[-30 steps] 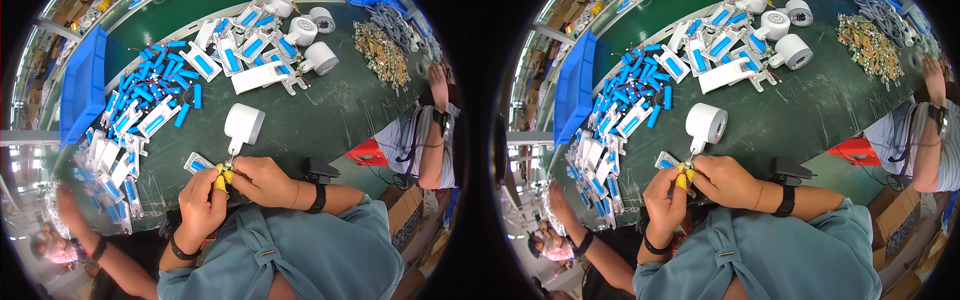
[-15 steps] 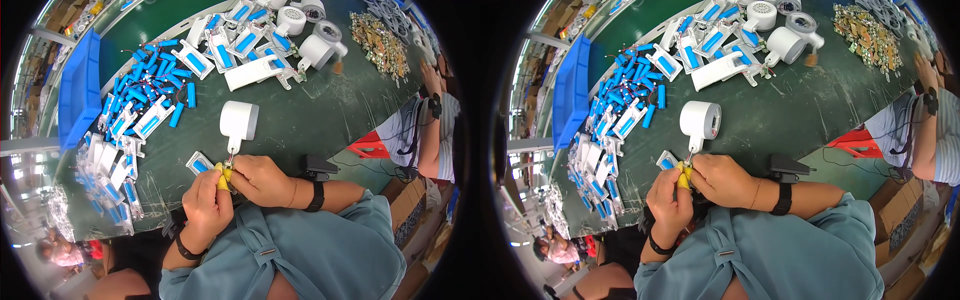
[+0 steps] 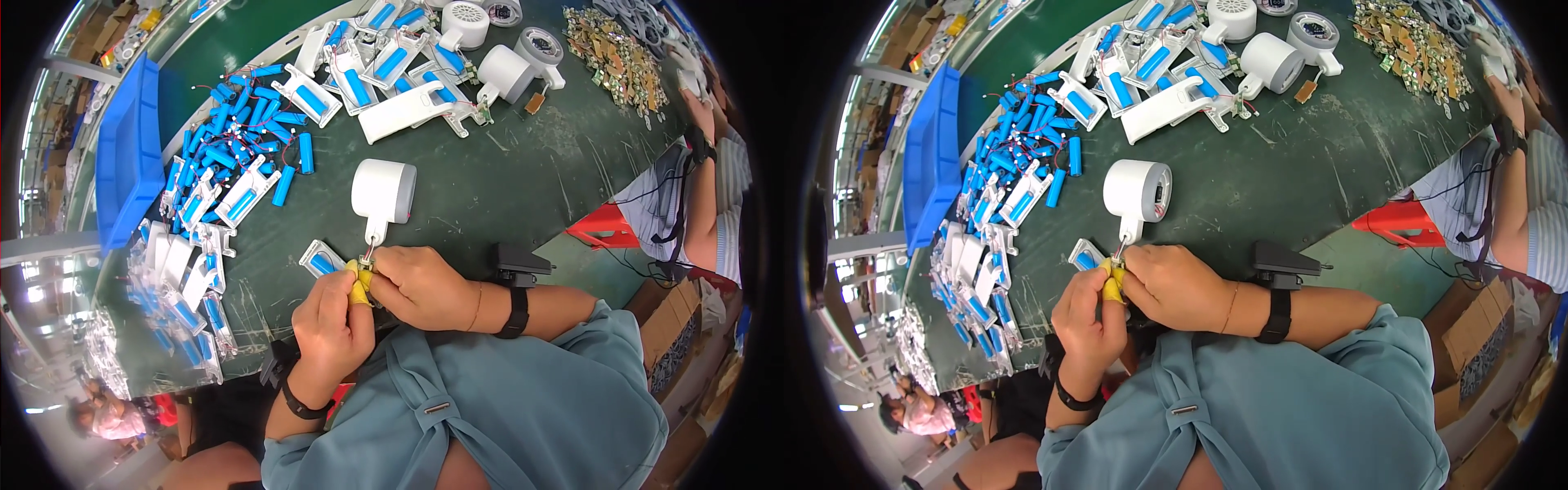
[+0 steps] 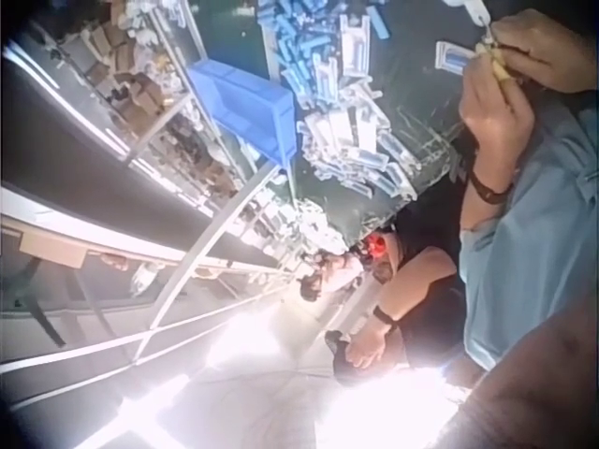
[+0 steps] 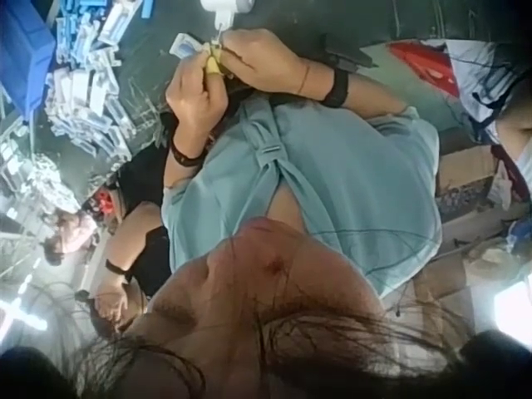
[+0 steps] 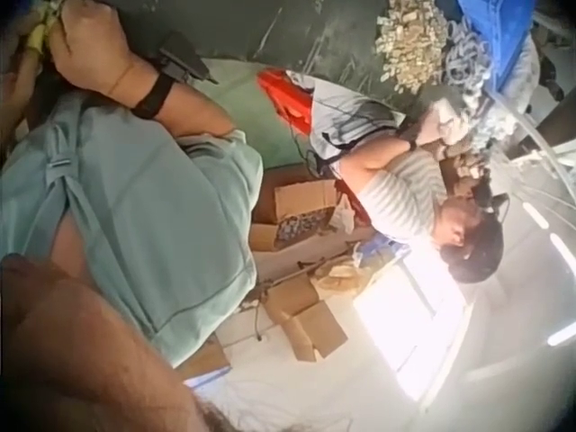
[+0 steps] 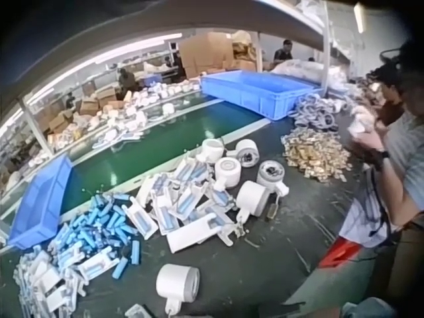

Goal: Assembling small electronic or plastic components at a factory workstation.

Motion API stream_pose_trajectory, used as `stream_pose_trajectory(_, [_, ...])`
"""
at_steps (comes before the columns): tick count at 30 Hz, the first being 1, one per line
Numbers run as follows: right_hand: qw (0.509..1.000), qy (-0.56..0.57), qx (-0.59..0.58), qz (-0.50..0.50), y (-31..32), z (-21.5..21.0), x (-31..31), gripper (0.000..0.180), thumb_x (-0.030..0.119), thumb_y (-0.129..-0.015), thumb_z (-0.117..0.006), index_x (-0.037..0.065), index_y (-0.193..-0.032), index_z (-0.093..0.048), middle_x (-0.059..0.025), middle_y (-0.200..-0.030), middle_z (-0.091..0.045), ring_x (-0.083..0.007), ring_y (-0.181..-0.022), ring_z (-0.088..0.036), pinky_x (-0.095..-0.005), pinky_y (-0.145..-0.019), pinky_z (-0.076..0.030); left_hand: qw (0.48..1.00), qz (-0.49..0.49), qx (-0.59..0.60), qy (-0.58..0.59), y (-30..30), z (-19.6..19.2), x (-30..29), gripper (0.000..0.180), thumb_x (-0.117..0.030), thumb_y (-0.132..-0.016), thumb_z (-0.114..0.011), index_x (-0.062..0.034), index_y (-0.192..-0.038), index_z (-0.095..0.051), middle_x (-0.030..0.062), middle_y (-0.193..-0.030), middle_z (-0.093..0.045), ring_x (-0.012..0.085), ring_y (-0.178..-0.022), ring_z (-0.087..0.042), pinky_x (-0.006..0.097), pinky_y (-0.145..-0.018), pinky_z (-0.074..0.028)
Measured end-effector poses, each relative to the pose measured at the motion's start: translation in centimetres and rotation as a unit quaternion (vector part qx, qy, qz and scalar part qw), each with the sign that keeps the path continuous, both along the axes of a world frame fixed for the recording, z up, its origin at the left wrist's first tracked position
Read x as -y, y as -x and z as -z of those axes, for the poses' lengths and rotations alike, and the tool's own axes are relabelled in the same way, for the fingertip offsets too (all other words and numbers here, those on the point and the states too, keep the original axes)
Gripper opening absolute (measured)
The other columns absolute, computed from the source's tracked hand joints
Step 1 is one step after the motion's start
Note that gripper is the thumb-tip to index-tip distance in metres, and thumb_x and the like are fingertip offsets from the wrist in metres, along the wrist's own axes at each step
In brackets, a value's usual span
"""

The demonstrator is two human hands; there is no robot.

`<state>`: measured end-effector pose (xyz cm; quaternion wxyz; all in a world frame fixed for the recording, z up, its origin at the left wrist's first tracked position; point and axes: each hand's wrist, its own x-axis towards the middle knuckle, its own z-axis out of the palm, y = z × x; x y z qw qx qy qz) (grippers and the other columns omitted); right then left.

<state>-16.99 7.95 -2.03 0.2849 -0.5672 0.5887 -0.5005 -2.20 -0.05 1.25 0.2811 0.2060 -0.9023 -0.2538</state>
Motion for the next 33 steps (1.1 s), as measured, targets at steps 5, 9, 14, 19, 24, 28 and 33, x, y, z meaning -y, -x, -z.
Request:
stream_pose_trajectory(5, [0.998,0.035,0.02,0.042,-0.4,0.3,0.5,0.019,0.008,-0.084,-0.064,0.001,-0.079,-0.048,-0.0144,-0.069,-0.056,-0.0334,-0.06,-0.058,-0.0412,-0.053,-0.046,0.961,-0.008,0.043,-0.275,-1.1,-0.2,2.4,0.027,0.007,-0.082,-0.059,0.0065,-0.109,-0.061,0.0113,-0.088,-0.065,0.0157,-0.076,-0.068,0.026,-0.066,-0.054])
stream_pose_trajectory(9, [0.999,0.025,0.005,0.043,-0.6,0.2,0.4,0.019,0.009,-0.083,-0.066,0.002,-0.077,-0.049,-0.0122,-0.068,-0.056,-0.031,-0.058,-0.058,-0.0404,-0.053,-0.046,0.908,-0.015,-0.004,-0.418,-0.4,-0.9,2.8,0.024,0.008,-0.086,-0.062,0.0061,-0.11,-0.062,0.0057,-0.097,-0.064,0.0098,-0.08,-0.066,0.021,-0.067,-0.054])
stream_pose_trajectory(14, [0.999,0.009,-0.015,0.049,-0.6,0.3,0.2,0.018,0.01,-0.082,-0.067,0.003,-0.078,-0.05,-0.0119,-0.068,-0.057,-0.0309,-0.06,-0.059,-0.0404,-0.054,-0.047,0.902,-0.044,0.003,-0.429,0.3,-0.6,2.4,0.02,0.006,-0.086,-0.065,0.0057,-0.106,-0.063,0.0044,-0.09,-0.066,0.0075,-0.078,-0.065,0.021,-0.066,-0.054])
stream_pose_trajectory(19, [1.0,-0.008,-0.008,0.024,-0.5,0.4,0.4,0.018,0.016,-0.085,-0.062,0.0,-0.083,-0.054,-0.0177,-0.073,-0.062,-0.0372,-0.068,-0.063,-0.0463,-0.06,-0.052,0.911,-0.058,-0.004,-0.408,0.8,-0.4,2.0,0.018,0.007,-0.085,-0.065,0.0059,-0.103,-0.063,0.0059,-0.086,-0.068,0.0078,-0.076,-0.065,0.02,-0.065,-0.052])
stream_pose_trajectory(24, [0.999,0.007,0.002,0.038,-0.5,0.3,0.3,0.017,0.015,-0.085,-0.061,0.0,-0.083,-0.054,-0.0185,-0.074,-0.062,-0.0382,-0.068,-0.063,-0.0471,-0.061,-0.052,0.897,-0.068,-0.029,-0.436,0.3,0.2,1.9,0.021,0.009,-0.086,-0.062,0.005,-0.107,-0.062,0.0057,-0.094,-0.066,0.0084,-0.082,-0.064,0.02,-0.072,-0.051])
stream_pose_trajectory(28, [0.999,0.028,0.008,0.037,-0.7,0.6,0.4,0.018,0.015,-0.085,-0.061,0.0,-0.082,-0.051,-0.0177,-0.074,-0.06,-0.0384,-0.068,-0.062,-0.0479,-0.06,-0.051,0.88,-0.076,-0.032,-0.468,0.2,0.0,1.8,0.023,0.009,-0.087,-0.061,0.0051,-0.11,-0.06,0.005,-0.099,-0.064,0.008,-0.087,-0.062,0.02,-0.077,-0.049])
stream_pose_trajectory(33, [0.998,0.036,0.016,0.039,-0.7,0.8,0.1,0.018,0.015,-0.086,-0.061,0.0,-0.083,-0.051,-0.0179,-0.074,-0.059,-0.0391,-0.067,-0.061,-0.0483,-0.06,-0.05,0.877,-0.084,-0.027,-0.473,0.1,0.1,2.0,0.022,0.008,-0.088,-0.061,0.0049,-0.11,-0.06,0.0041,-0.097,-0.063,0.0076,-0.085,-0.061,0.021,-0.076,-0.049])
